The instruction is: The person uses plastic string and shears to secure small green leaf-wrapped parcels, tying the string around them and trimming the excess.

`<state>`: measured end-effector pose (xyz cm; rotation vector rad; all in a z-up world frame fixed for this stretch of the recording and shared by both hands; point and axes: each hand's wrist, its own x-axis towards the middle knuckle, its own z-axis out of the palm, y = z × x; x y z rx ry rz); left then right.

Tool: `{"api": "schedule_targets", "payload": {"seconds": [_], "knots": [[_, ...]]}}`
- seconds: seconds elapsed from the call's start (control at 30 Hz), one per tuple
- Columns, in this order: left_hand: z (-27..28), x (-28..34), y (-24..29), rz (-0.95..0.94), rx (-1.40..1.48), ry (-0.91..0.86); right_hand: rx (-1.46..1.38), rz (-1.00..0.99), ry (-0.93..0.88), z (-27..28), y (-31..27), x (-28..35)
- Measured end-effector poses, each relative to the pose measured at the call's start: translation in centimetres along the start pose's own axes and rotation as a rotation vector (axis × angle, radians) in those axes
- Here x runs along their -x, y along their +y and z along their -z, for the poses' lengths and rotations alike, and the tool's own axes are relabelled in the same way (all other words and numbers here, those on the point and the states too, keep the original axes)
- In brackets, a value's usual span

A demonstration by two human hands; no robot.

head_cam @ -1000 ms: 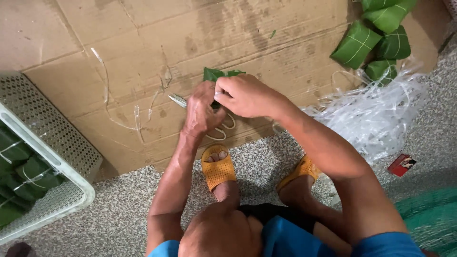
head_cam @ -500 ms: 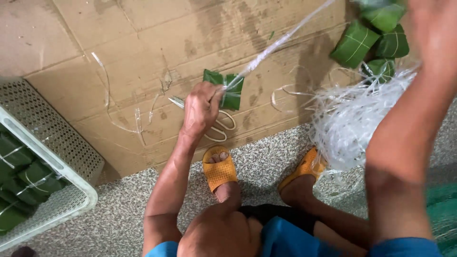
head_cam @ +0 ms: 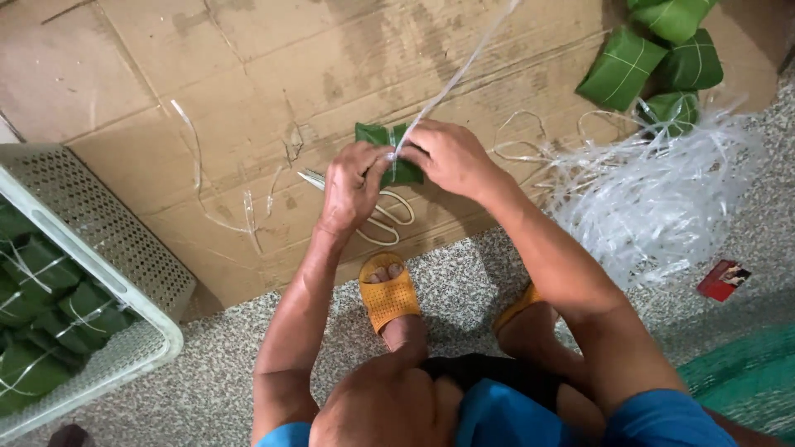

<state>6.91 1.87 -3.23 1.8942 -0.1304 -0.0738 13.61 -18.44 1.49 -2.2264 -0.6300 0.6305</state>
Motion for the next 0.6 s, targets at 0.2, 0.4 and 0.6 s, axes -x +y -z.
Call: {"api": "schedule_targets", "payload": {"seconds": [0.2, 0.4, 0.6], "knots": [[-0.4, 0.7, -0.6, 0.309, 0.422, 0.084, -0.596, 0.108, 0.078, -3.7, 3.9, -0.2], [0.4, -0.1, 0.4, 0.534, 0.660, 0.095, -0.405, 0.244, 0.047, -4.7, 4.1, 0.4], [-1.2, 1.4, -2.2, 0.088, 0.042, 0.108, -0.416, 0.155, 0.107, -5.4, 5.3, 0.7]]}}
